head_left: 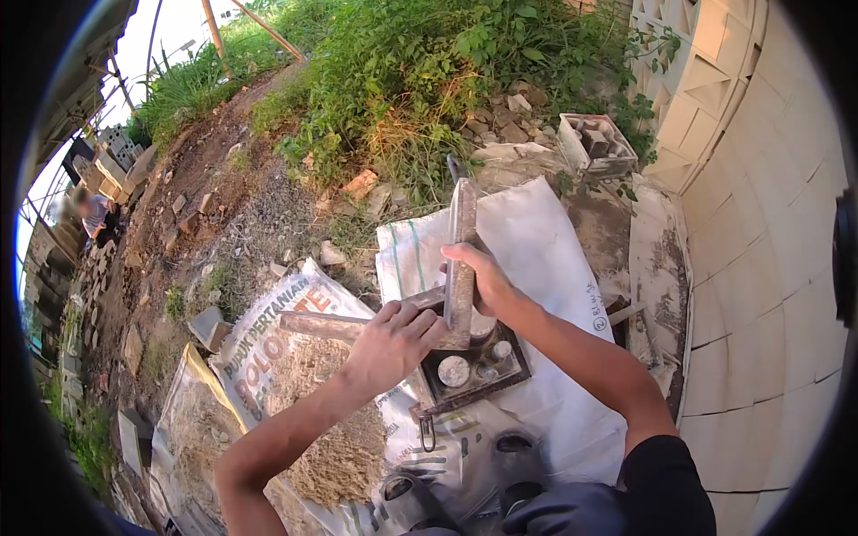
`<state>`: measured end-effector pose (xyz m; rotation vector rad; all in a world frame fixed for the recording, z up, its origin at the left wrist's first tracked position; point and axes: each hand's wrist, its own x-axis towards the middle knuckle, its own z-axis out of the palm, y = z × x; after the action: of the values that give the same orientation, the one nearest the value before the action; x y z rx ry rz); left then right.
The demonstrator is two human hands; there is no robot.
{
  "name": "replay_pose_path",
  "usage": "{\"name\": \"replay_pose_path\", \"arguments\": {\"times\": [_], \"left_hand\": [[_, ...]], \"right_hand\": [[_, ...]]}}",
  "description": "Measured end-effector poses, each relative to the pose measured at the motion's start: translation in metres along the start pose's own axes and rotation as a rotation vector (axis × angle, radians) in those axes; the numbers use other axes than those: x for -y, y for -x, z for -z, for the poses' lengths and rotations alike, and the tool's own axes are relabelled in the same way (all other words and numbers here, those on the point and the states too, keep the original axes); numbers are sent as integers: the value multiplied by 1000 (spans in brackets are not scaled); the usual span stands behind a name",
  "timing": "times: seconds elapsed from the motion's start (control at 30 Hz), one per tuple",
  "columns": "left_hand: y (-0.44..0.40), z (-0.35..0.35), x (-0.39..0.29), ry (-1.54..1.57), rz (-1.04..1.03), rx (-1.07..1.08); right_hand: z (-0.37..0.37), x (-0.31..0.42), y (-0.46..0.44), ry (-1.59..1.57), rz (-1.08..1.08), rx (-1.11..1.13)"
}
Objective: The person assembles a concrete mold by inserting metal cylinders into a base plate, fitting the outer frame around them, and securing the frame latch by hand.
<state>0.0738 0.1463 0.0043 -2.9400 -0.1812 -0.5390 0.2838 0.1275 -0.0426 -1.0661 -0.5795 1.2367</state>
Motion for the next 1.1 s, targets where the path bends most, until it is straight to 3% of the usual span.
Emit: {"name": "replay_pose_path", "arguments": {"times": [0.03,0.13,0.17,0.2,0.33,0.5,0.63,0.7,0.77,0.83,0.93,1.1], "left_hand": [[-3,3,-13,47,-6,-32],[13,7,-14,232,108,155],[18,3,-17,320,129,244],[22,-9,-27,394,111,195],[29,-70,-89,493,-16,177],[49,-121,-134,612,40,335],[59,-145,-121,532,-14,301],[62,-132,-108,557,25,107],[86,-129,-97,596,149,67],[120,-138,-81,899,578,-109],[137,-127,-66,646,495,-175],[133,-124,-79,612,497,-141]], "right_hand": [[20,4,9,-35,-18,15],[79,14,51,-8,-58,-50],[103,15,62,9,-157,-63],[122,12,77,42,-176,-90],[157,-2,112,126,-186,-177],[190,-40,125,283,-214,-132],[201,-64,116,334,-169,-151],[205,-65,109,336,-176,-163],[205,-65,100,328,-169,-145],[207,-70,86,313,-159,-128],[202,-75,71,332,-186,-39],[168,-77,68,222,-194,-108]]}}
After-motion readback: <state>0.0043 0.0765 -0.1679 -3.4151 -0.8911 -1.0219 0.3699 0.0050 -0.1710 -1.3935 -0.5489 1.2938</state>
